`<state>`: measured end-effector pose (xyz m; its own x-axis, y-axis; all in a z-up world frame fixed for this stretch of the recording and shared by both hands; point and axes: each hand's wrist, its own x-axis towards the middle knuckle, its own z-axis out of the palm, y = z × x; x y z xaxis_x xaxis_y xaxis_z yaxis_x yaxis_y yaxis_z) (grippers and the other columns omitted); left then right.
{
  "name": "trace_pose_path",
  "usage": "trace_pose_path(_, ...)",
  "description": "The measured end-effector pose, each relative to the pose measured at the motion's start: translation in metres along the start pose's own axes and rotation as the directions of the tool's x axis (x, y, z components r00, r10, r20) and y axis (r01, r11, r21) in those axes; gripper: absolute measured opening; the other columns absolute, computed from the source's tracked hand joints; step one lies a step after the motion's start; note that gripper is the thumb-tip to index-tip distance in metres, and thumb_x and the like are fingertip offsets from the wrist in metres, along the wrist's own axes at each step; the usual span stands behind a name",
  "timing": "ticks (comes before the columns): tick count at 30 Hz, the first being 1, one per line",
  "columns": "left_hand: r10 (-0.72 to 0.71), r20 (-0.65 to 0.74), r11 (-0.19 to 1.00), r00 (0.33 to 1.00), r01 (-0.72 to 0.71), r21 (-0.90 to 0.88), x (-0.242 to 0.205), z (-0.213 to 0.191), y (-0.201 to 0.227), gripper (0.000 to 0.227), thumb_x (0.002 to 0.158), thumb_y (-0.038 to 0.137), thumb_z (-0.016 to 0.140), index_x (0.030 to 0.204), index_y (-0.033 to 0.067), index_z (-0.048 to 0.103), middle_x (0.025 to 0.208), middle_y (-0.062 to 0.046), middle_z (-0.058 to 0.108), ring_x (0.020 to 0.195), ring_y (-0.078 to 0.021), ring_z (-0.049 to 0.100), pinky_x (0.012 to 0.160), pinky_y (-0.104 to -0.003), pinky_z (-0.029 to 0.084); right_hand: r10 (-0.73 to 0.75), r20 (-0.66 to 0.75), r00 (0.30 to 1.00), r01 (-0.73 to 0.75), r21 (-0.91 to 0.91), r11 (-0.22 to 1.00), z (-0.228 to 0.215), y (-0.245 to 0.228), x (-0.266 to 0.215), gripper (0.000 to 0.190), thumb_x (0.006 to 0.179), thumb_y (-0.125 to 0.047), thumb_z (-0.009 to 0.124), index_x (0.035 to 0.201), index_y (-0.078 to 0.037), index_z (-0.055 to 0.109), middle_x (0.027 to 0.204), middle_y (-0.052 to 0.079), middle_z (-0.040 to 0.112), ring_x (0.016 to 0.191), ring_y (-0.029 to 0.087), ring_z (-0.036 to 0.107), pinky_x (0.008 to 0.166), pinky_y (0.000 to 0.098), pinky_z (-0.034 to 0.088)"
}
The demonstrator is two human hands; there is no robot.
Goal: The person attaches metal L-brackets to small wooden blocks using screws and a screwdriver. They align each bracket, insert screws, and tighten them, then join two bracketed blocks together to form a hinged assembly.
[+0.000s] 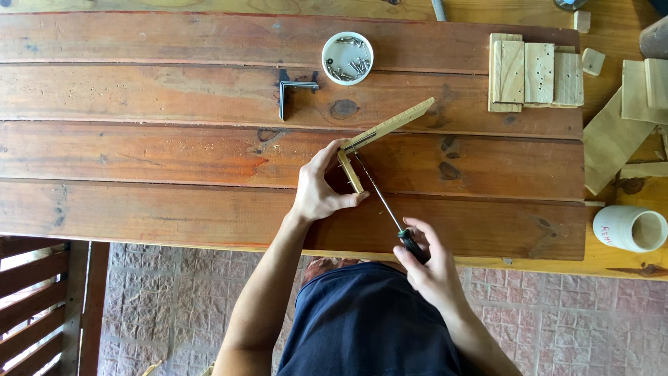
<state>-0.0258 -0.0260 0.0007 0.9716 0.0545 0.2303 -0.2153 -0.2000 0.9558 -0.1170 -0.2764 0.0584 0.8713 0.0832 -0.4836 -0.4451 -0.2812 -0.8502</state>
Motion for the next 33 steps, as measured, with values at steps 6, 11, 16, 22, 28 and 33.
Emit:
trace_pose_path(6,0.018,0.069,0.996,0.997,-0.024,0.090,-0.002,-0.003,0.008,0.100,0.062,0.032,0.097,0.144,-0.0012,0.049,0.137,-0.019,0.064,0.126,-0.0245,0.065,0.110,-0.033,0.053,-0.111,-0.034,0.993,0.113,0.051,0.992,0.007,0.000,-0.005,0.037,0.098,-0.015,0.059,0.132,0.000,0.063,0.081,0.014,0.071,0.049,0.015,0.061,0.035,0.0252,0.053)
trace_pose_path(11,0.029,0.000,0.999,1.000,-0.029,0.033,-0.002,0.002,-0.001,0.107,0.050,0.035,0.103,0.143,0.0034,0.058,0.126,-0.023,0.069,0.117,-0.0410,0.068,0.103,-0.053,0.054,-0.001,0.061,0.998,-0.023,0.395,0.918,0.011,0.008,0.003,0.037,0.103,-0.014,0.049,0.135,0.002,0.060,0.081,0.027,0.072,0.039,0.014,0.045,0.026,0.0186,0.026)
trace_pose_path(16,0.045,0.008,0.999,0.999,-0.045,0.015,-0.003,0.001,-0.010,0.109,0.051,0.038,0.103,0.143,0.0018,0.057,0.128,-0.023,0.068,0.120,-0.0420,0.066,0.105,-0.054,0.052,-0.092,-0.065,0.994,0.106,0.262,0.959,0.006,0.026,0.009,0.038,0.088,-0.005,0.072,0.123,0.007,0.061,0.081,0.023,0.066,0.033,0.014,0.049,0.023,0.0225,0.035)
trace_pose_path(22,0.054,0.007,0.998,0.999,-0.054,0.040,-0.005,0.000,-0.018,0.109,0.051,0.038,0.103,0.143,0.0021,0.056,0.129,-0.024,0.067,0.121,-0.0427,0.066,0.105,-0.055,0.051,-0.057,-0.137,0.989,0.095,0.294,0.951,0.009,0.006,0.003,0.026,0.091,-0.004,0.072,0.112,0.009,0.066,0.086,0.026,0.069,0.042,0.021,0.061,0.024,0.0260,0.043)
trace_pose_path(28,0.061,0.020,0.997,0.998,-0.062,0.050,-0.004,0.000,-0.015,0.109,0.051,0.037,0.103,0.144,0.0035,0.056,0.131,-0.022,0.066,0.123,-0.0428,0.064,0.106,-0.055,0.051,0.028,-0.064,0.998,0.001,0.405,0.914,0.004,-0.001,0.006,0.025,0.100,-0.012,0.061,0.113,0.009,0.065,0.083,0.026,0.067,0.037,0.018,0.052,0.021,0.0220,0.031)
trace_pose_path(33,0.070,0.021,0.996,0.997,-0.071,0.056,-0.004,0.000,-0.017,0.109,0.051,0.040,0.103,0.143,0.0035,0.057,0.131,-0.022,0.066,0.123,-0.0428,0.064,0.106,-0.055,0.051,-0.098,-0.056,0.994,0.108,0.238,0.965,-0.001,-0.002,0.006,0.039,0.082,0.000,0.078,0.115,0.012,0.061,0.067,0.021,0.059,0.023,0.017,0.045,0.017,0.0256,0.030)
